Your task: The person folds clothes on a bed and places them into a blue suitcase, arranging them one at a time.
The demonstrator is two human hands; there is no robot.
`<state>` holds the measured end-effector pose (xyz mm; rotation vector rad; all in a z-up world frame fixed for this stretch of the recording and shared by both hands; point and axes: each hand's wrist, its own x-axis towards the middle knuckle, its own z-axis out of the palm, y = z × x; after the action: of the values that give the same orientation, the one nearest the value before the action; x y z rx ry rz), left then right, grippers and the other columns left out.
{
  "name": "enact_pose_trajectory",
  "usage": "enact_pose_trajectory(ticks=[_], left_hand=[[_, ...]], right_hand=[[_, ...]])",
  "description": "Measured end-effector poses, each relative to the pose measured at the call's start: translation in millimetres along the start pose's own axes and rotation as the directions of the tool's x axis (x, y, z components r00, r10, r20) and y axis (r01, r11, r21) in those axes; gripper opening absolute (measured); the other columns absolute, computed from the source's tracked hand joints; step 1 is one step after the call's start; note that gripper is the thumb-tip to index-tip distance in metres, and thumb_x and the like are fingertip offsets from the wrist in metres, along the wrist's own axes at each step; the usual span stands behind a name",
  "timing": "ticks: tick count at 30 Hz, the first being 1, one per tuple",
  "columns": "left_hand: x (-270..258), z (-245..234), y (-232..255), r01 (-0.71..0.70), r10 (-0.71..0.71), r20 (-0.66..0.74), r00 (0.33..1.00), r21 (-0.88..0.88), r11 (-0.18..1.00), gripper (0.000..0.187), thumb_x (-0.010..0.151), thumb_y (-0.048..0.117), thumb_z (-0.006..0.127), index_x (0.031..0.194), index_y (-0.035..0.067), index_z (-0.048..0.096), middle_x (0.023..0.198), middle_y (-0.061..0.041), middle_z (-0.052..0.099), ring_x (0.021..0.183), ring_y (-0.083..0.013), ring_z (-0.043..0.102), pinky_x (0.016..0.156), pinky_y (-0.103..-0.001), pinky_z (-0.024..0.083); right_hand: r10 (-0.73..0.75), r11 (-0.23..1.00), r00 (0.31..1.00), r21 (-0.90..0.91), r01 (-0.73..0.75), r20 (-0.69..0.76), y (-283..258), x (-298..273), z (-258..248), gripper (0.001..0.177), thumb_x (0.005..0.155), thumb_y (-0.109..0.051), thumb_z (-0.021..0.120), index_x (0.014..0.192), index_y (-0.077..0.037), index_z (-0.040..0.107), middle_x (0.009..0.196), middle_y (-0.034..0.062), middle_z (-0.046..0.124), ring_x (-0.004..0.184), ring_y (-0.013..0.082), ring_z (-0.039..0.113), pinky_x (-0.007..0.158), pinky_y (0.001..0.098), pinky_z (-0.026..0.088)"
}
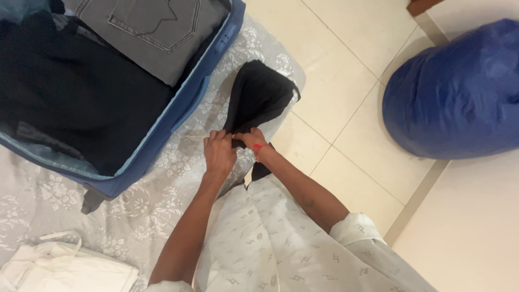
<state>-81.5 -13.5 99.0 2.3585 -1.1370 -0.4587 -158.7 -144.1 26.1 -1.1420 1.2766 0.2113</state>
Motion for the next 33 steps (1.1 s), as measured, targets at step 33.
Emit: enact_pose_trajectory(ticks=[33], left_hand=[[4, -8, 73, 0.349, -0.332, -0.242, 0.912, 0.027, 0.937, 0.033, 0.072, -0.007, 0.067, 0.102, 0.001, 0.077, 0.119, -0.009, 0.073, 0.111, -0.0273, 0.062, 0.093, -0.039, 0.051]], right_hand=[[-0.151, 0.603, 0.886, -0.669, 0.434, 0.439, -130, 184, -173, 0.047, 0.072, -0.030, 0.082, 0.111, -0.004, 0.076, 0.097, 0.0137, 0.078, 0.093, 0.0241, 0.074, 0.086, 0.0349, 0.056]])
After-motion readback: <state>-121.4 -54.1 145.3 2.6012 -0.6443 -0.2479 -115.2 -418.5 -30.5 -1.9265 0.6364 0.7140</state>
